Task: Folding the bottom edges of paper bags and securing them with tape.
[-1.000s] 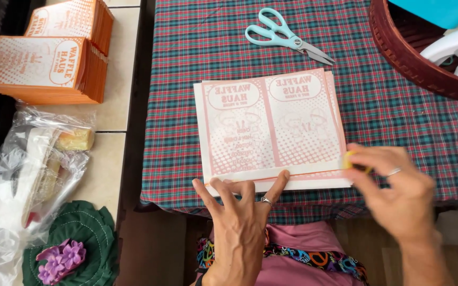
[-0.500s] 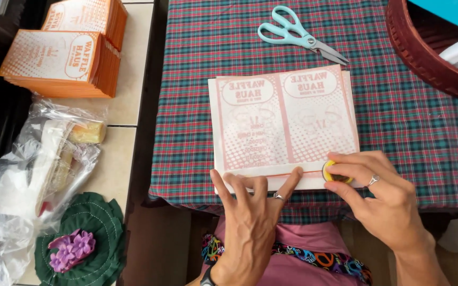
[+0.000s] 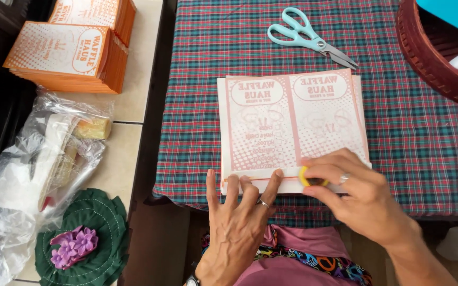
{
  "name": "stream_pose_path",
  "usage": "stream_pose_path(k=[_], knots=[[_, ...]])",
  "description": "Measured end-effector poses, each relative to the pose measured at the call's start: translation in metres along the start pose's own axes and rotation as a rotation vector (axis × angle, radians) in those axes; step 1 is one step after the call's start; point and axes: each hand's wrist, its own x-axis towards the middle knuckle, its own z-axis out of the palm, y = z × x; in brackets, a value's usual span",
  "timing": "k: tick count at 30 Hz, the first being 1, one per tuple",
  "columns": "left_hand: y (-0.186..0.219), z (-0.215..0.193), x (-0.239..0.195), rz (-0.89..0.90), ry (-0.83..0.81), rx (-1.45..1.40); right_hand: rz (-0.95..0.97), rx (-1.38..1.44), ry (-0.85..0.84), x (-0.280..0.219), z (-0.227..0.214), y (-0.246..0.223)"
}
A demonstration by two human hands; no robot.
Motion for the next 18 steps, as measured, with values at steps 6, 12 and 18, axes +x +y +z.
stream_pose_path(k=[6,12,18], knots=[[-0.007,0.01,-0.006,0.027,-0.083,-0.041,0.068,0.034,0.013,0.002,0.017,0.0],[-0.008,0.011,-0.008,0.001,0.025,-0.089,0.123,0.078,-0.065,0.004,0.016,0.002],[-0.014,0.013,-0.006,-0.006,-0.01,-0.199,0.051,0.045,-0.01,0.008,0.031,-0.004]])
